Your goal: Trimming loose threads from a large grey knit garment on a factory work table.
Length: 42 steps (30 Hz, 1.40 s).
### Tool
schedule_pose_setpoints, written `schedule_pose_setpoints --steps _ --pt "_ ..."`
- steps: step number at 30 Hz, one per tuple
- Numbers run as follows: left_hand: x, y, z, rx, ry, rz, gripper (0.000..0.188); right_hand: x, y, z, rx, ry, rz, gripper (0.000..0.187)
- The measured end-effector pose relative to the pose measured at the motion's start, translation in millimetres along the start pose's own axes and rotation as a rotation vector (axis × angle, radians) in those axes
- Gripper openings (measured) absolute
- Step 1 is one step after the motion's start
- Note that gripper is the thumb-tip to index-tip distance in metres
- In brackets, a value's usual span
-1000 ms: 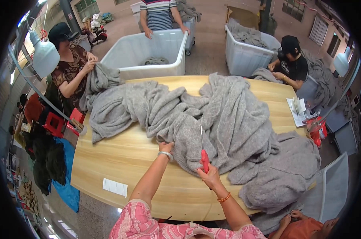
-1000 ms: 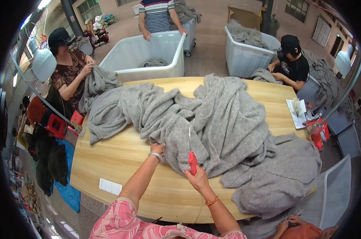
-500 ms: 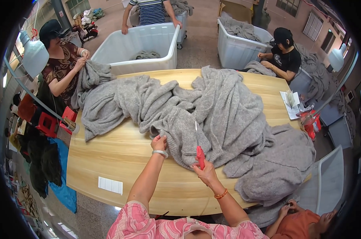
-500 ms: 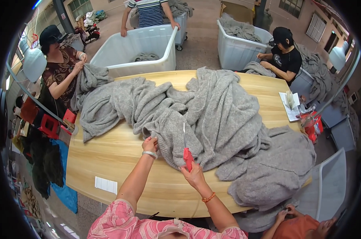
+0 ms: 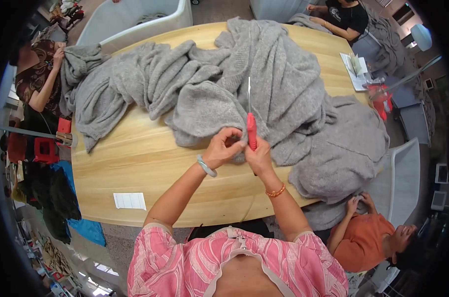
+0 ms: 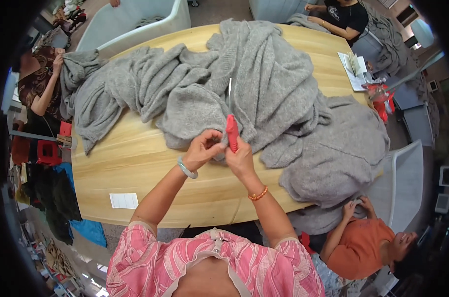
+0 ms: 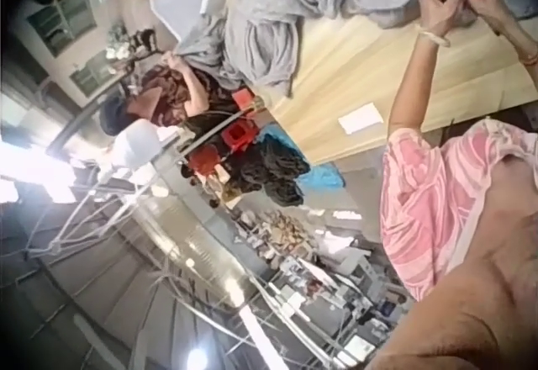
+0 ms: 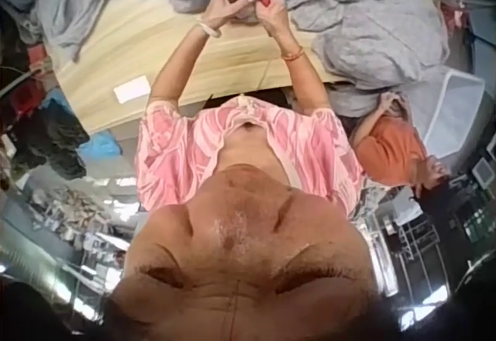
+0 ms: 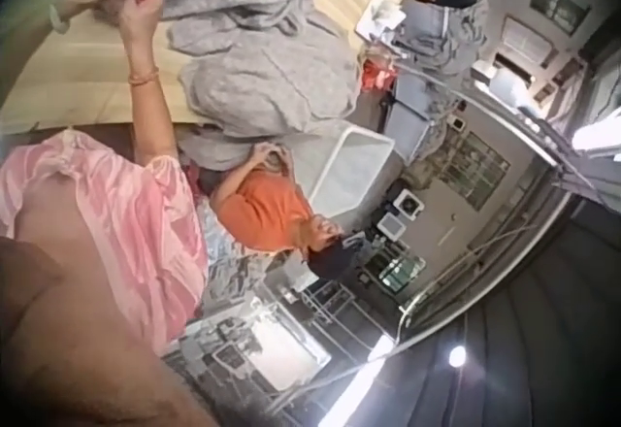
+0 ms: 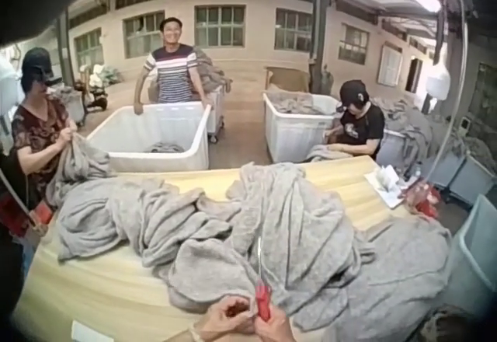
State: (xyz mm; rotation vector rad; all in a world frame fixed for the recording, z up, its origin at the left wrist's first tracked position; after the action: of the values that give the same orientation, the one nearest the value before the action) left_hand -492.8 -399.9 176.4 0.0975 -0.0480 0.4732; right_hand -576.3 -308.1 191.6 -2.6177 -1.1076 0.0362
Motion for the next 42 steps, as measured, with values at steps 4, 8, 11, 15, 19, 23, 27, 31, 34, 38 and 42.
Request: schedule_pose_setpoints --steps 4,8,11,15,19,23,27,31,34,38,42 --pt "3 -50 14 -0.545 0.355 0.395 0.055 13 -25 16 -0.214 0.201 -0.061 0.015" --pt "3 -112 -3 -1.013 0.414 0.746 0.06 33 -25 9 -0.184 0.243 -0.289 0.014" --pt "11 -184 -31 -0.892 0.263 0.714 0.041 52 -16 -14 -0.188 0.23 -0.49 0.013" --pt "10 -190 -4 -0.579 0.185 0.659 0.019 60 -26 -11 -0.357 0.324 -0.568 0.009" --pt "24 -178 60 -1.031 0.533 0.578 0.02 48 -33 7 -0.267 0.295 -0.486 0.012" --pt "-6 -177 110 -1.097 0.68 0.651 0.025 45 -25 38 -0.246 0.369 -0.463 0.016" --pt "-64 -145 74 -1.111 0.695 0.415 0.041 30 -6 73 -0.18 0.413 -0.367 0.018" --pt "-85 -117 -27 -1.54 0.115 0.253 0.05 17 -14 127 0.0 0.395 -0.253 0.024" --pt "-60 -82 -12 -1.568 0.088 0.415 0.051 24 -39 119 0.26 0.464 -0.281 0.025" --pt "-31 -17 6 -1.268 0.286 0.31 0.059 31 -71 78 0.714 0.174 -0.132 0.022" --pt "-36 -36 -36 -1.281 0.171 0.334 0.072 35 -86 43 0.737 -0.005 0.035 0.025"
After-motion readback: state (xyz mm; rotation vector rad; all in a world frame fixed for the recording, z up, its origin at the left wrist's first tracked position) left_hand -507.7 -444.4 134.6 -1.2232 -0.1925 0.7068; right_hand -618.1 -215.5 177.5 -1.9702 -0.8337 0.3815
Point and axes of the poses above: each hand's wrist, its own x-axis away from the middle knuckle, its own y-axis out of the palm, z = x × y, the point moved 10 cm from there along -x, towards the middle knuckle, and after that the axes turned 3 degrees about y, right-handed, at the moved point
